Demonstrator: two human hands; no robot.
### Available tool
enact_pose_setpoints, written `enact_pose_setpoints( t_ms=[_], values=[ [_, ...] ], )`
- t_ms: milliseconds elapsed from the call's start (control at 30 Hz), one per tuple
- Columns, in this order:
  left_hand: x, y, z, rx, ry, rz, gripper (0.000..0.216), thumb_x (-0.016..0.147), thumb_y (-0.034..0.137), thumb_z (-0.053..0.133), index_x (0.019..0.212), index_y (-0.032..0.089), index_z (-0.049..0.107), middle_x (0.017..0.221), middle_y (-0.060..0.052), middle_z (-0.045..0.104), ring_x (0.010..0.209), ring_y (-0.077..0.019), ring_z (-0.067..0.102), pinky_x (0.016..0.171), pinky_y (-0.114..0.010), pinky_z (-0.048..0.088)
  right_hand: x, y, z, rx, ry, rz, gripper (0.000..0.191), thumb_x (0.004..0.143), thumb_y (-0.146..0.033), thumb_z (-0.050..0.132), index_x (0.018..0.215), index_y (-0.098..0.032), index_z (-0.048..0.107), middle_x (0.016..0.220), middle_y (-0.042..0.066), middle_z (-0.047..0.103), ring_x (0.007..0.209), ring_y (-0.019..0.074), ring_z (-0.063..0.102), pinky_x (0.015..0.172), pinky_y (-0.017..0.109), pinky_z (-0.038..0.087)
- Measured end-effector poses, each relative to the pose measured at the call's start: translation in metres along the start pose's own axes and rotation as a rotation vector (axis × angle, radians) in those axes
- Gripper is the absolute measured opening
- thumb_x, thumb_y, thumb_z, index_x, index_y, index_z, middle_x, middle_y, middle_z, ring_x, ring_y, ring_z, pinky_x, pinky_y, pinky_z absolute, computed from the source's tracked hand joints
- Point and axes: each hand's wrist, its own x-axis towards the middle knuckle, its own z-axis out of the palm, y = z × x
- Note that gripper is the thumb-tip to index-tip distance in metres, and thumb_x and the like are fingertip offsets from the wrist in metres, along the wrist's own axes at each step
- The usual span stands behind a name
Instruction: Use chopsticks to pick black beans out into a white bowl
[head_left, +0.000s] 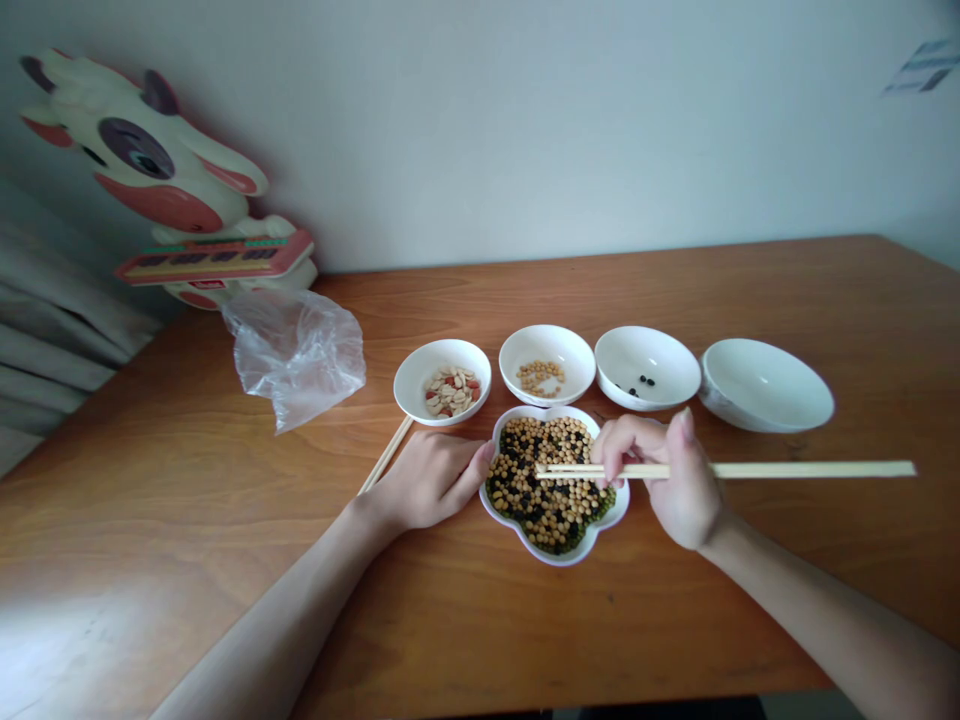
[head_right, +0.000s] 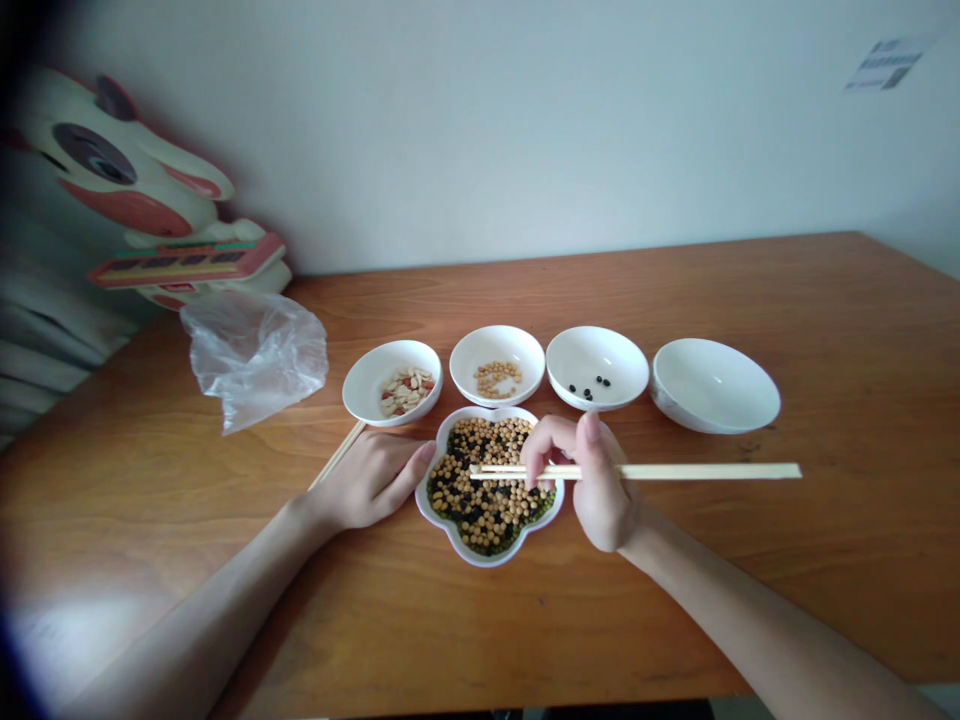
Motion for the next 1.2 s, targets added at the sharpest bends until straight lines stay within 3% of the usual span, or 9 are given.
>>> enact_pose_setpoints(
  t_ms=[133, 300, 433, 600, 733, 867, 1033, 1200],
  values=[
    [0.0, -0.002, 0.002, -0.003, 0.007, 0.01, 0.049, 0.113, 0.033, 0.03, 0.073, 0.019, 0.054, 0.071, -0.003, 0.065, 0.06, -0.0149, 0.053, 0.065, -0.033, 0.034, 0.013, -0.011, -0.016, 0.185, 0.178, 0.034, 0.075, 0.107, -0.068, 0.016, 0.069, -0.022, 0.062, 0.061, 0.006, 0.06, 0.053, 0.0196, 0.056, 0.05, 0.033, 0.041],
    [0.0, -0.001, 0.003, -0.007, 0.016, 0.016, 0.049, 0.113, 0.033, 0.03, 0.073, 0.019, 0.054, 0.071, -0.003, 0.065, 0.06, -0.0155, 0.054, 0.065, -0.033, 0.036, 0.032, -0.009, -0.034, 0.155, 0.411, -0.078, 0.068, 0.107, -0.065, 0.026, 0.07, -0.024, 0.065, 0.063, 0.006, 0.062, 0.051, 0.0189, 0.052, 0.048, 0.033, 0.034],
    [0.0, 0.0, 0.002, -0.009, 0.002, 0.003, 0.049, 0.113, 0.034, 0.028, 0.073, 0.019, 0.052, 0.072, -0.003, 0.065, 0.062, -0.0156, 0.054, 0.067, -0.032, 0.036, 0.039, -0.005, -0.032, 0.072, 0.427, 0.041, 0.064, 0.106, -0.067, 0.034, 0.075, -0.023, 0.069, 0.065, 0.007, 0.065, 0.05, 0.0178, 0.052, 0.044, 0.033, 0.026],
    [0.0, 0.001, 0.001, -0.021, -0.011, -0.007, 0.05, 0.114, 0.036, 0.026, 0.073, 0.019, 0.05, 0.073, -0.003, 0.065, 0.062, -0.0153, 0.054, 0.067, -0.032, 0.036, 0.032, -0.006, -0.033, 0.043, 0.426, 0.015, 0.062, 0.108, -0.063, 0.034, 0.077, -0.023, 0.07, 0.06, 0.005, 0.061, 0.047, 0.0171, 0.048, 0.042, 0.035, 0.028],
    [0.0, 0.002, 0.0, -0.029, -0.021, -0.018, 0.05, 0.114, 0.037, 0.026, 0.074, 0.019, 0.049, 0.073, -0.003, 0.065, 0.063, -0.0155, 0.054, 0.067, -0.032, 0.037, 0.026, -0.008, -0.039, 0.023, 0.346, 0.034, 0.049, 0.108, -0.055, 0.045, 0.082, -0.023, 0.07, 0.066, 0.004, 0.064, 0.05, 0.0164, 0.05, 0.043, 0.032, 0.033],
    [0.0, 0.002, 0.0, -0.035, -0.025, -0.028, 0.05, 0.114, 0.038, 0.025, 0.075, 0.019, 0.049, 0.074, -0.003, 0.065, 0.064, -0.0155, 0.054, 0.067, -0.031, 0.037, 0.023, -0.016, -0.036, -0.057, 0.158, 0.097, 0.034, 0.107, -0.046, 0.057, 0.086, -0.022, 0.069, 0.072, 0.003, 0.065, 0.059, 0.0158, 0.057, 0.048, 0.028, 0.042],
    [0.0, 0.002, 0.0, -0.042, -0.04, -0.043, 0.048, 0.114, 0.039, 0.024, 0.079, 0.019, 0.051, 0.076, -0.003, 0.066, 0.066, -0.0158, 0.057, 0.07, -0.03, 0.039, 0.015, -0.021, -0.026, -0.153, -0.057, 0.169, 0.034, 0.107, -0.045, 0.056, 0.085, -0.021, 0.066, 0.079, 0.003, 0.064, 0.071, 0.0155, 0.061, 0.065, 0.027, 0.053],
    [0.0, 0.002, 0.0, -0.039, -0.052, -0.053, 0.048, 0.114, 0.039, 0.024, 0.079, 0.019, 0.051, 0.077, -0.002, 0.066, 0.066, -0.0155, 0.056, 0.071, -0.03, 0.039, 0.01, -0.02, -0.019, -0.303, -0.167, 0.159, 0.036, 0.11, -0.044, 0.05, 0.085, -0.021, 0.064, 0.079, 0.002, 0.065, 0.074, 0.0156, 0.062, 0.068, 0.026, 0.049]
  ],
)
